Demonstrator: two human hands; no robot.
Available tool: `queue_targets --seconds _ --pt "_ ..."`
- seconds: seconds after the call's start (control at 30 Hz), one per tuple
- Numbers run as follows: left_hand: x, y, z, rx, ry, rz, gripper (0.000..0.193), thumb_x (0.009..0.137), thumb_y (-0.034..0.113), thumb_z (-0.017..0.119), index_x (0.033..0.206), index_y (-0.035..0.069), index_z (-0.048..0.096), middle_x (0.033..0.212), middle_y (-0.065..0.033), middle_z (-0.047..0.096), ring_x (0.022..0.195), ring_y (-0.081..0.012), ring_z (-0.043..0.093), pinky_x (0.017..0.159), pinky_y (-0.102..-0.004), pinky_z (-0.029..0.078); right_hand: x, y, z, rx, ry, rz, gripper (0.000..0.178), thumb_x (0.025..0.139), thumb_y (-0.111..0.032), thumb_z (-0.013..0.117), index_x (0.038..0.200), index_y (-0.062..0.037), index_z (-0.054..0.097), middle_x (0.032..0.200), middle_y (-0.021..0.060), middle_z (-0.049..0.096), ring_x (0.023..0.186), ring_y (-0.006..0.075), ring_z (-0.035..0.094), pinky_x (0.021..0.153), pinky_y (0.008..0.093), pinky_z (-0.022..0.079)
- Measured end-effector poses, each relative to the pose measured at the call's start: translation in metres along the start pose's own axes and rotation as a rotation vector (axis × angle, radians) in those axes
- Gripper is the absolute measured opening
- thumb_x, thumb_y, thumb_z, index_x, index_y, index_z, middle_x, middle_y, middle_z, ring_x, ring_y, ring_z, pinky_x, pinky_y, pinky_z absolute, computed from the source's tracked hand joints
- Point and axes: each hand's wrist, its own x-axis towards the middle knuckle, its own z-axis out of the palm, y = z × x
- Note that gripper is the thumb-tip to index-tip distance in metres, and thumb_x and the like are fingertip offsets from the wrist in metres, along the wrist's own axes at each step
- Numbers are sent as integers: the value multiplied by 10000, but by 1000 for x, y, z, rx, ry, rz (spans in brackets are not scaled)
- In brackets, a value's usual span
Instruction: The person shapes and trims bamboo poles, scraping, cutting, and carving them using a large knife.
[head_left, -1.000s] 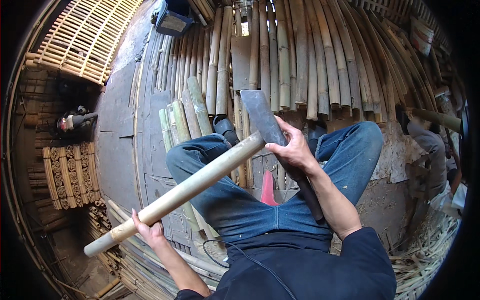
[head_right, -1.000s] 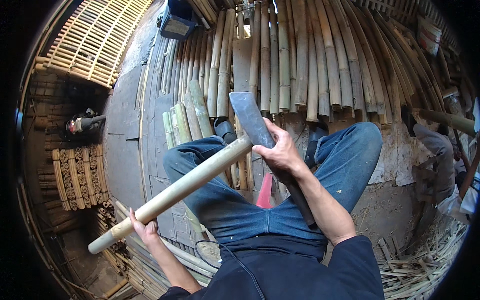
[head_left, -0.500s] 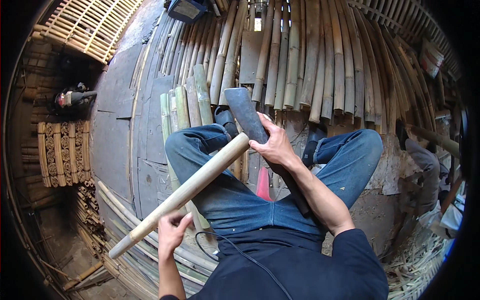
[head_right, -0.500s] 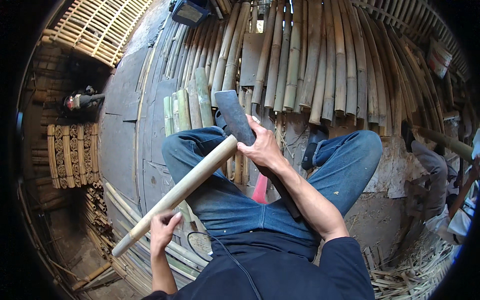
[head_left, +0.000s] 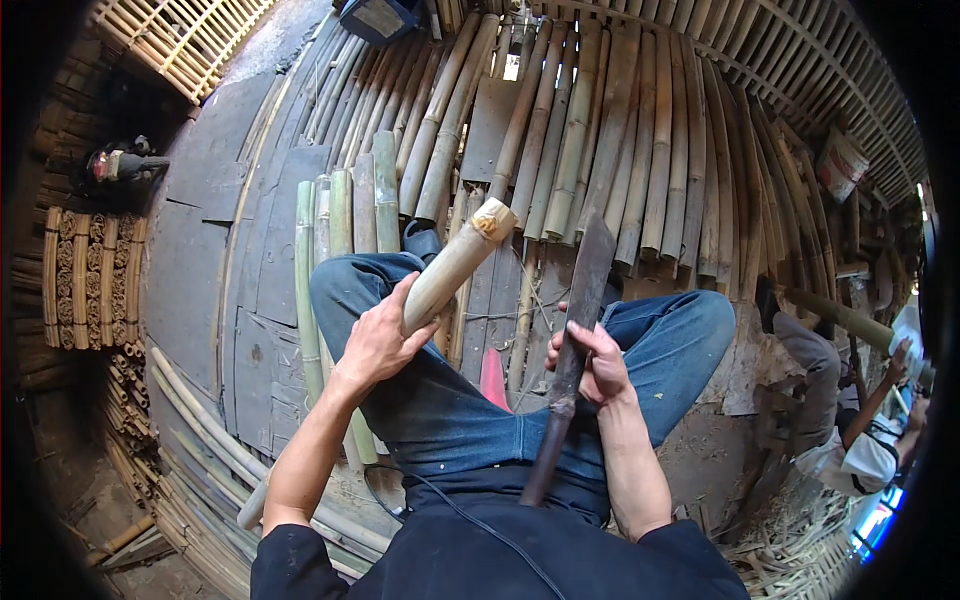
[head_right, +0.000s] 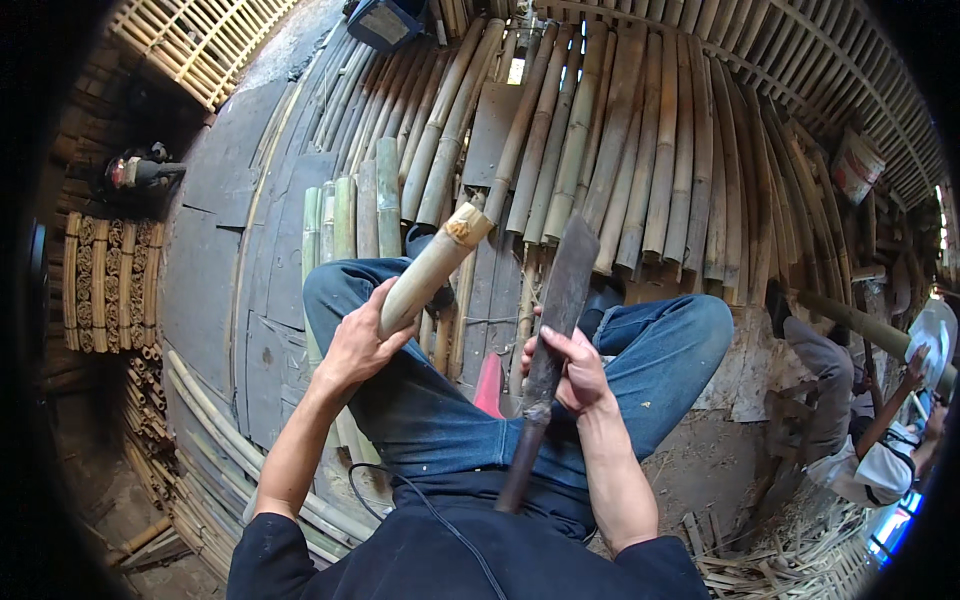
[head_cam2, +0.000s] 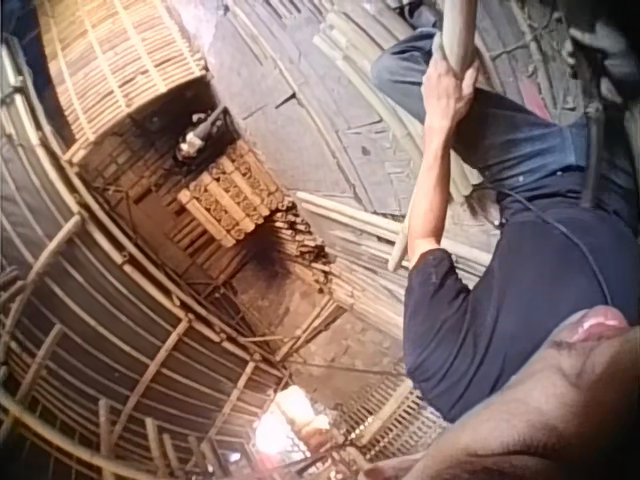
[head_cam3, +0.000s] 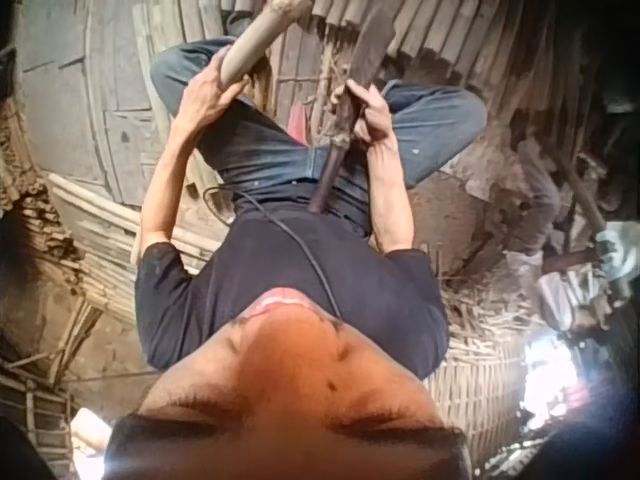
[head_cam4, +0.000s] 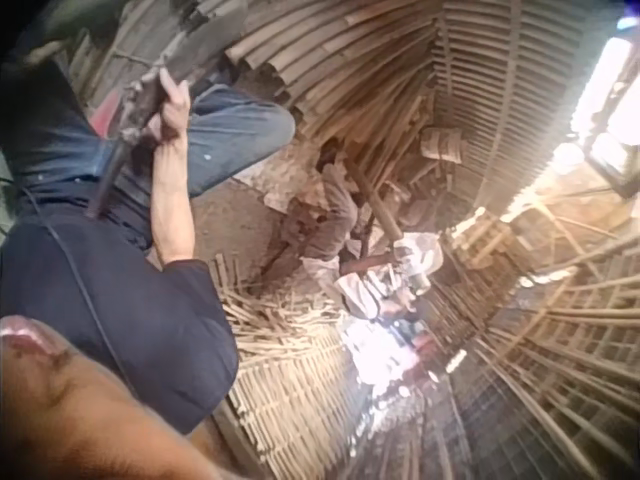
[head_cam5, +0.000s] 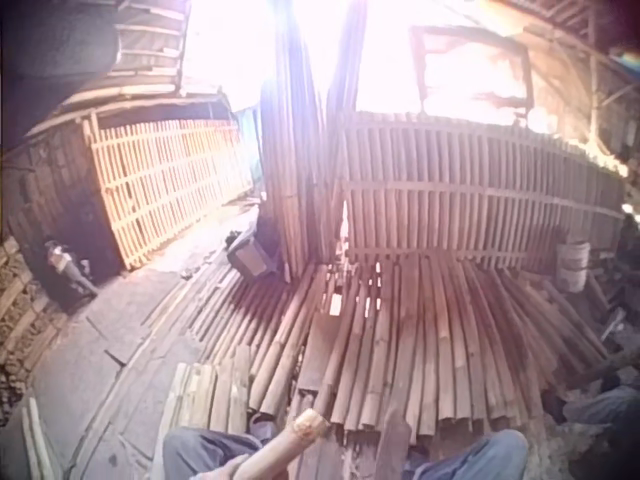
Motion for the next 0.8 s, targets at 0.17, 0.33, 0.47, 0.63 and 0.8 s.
queue_targets --seconds 0.17,0.33,0.47,0.63,0.8 --pt "2 -4 2 -38 34 -36 713 874 319 704 1450 69 364 1157 -298 629 1108 -458 602 947 -489 477 -9 13 5 -19 160 75 339 919 -6 542 1232 -20 415 1104 249 612 923 386 687 808 634 584" --pt "5 -9 8 41 -11 -138 728 875 348 699 1444 44 361 1163 -294 630 1110 -455 600 948 -494 480 -9 17 2 -123 151 209 539 843 52 547 1343 45 345 1142 329 594 955 447 678 820 551 607" --pt "5 -10 14 38 4 -110 730 872 361 698 1444 52 367 1165 -287 633 1091 -454 609 936 -500 491 -20 11 -1 -149 143 184 573 837 55 560 1364 49 333 1133 324 607 933 402 697 814 493 621" --pt "6 -14 16 73 17 -88 736 881 382 672 1443 21 363 1123 -282 643 998 -445 645 886 -517 519 -48 12 13 -119 153 322 637 888 28 568 1446 -72 277 1054 257 636 795 294 716 704 418 639" --pt "10 -20 22 40 18 -97 680 851 379 706 1360 19 436 1044 -281 666 977 -449 652 863 -521 525 -54 24 12 -511 306 276 524 906 45 538 1355 -95 307 915 199 664 585 185 648 451 293 532"
